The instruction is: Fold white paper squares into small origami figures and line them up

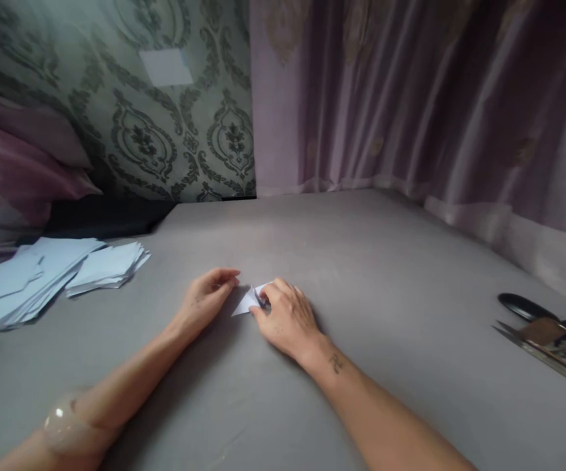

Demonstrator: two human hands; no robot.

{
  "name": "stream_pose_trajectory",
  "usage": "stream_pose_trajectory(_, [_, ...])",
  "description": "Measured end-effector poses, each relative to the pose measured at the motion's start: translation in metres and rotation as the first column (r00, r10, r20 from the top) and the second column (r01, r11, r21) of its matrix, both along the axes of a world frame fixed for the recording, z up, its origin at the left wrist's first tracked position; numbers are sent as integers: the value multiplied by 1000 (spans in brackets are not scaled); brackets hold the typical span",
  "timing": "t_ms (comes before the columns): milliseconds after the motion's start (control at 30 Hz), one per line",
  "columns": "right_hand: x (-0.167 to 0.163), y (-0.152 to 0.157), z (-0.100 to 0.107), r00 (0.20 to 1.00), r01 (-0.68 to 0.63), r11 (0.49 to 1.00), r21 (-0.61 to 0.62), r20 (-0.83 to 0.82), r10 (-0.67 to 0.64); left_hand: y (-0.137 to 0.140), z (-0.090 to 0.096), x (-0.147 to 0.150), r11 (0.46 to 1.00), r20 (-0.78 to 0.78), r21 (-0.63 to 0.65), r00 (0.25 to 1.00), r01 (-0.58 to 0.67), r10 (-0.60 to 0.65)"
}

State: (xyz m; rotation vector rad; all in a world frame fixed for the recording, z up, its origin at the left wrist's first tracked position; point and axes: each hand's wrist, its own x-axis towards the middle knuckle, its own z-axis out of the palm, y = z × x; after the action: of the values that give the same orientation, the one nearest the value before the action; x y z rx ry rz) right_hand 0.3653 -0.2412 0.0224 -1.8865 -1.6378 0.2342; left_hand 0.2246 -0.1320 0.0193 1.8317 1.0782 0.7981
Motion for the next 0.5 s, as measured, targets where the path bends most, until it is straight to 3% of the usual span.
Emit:
stream_pose_trajectory(67, [4, 3, -1, 999, -34, 999, -23, -3, 33, -1, 2, 1, 1000, 19, -5, 1000, -17, 17])
stream_pose_trajectory(167, [17, 5, 0, 975, -108, 994, -20, -195, 102, -1, 4, 2, 999, 47, -32, 998, -34, 36])
stream_pose_trajectory(300, [36, 3, 5, 852, -223, 974, 35, -479, 212, 0, 4, 4, 996, 108, -78, 993, -40, 48])
stream_pose_trajectory(500, [40, 2, 13, 743, -286, 949, 130, -595, 306, 0, 1, 5, 994, 122, -106, 992, -26, 38])
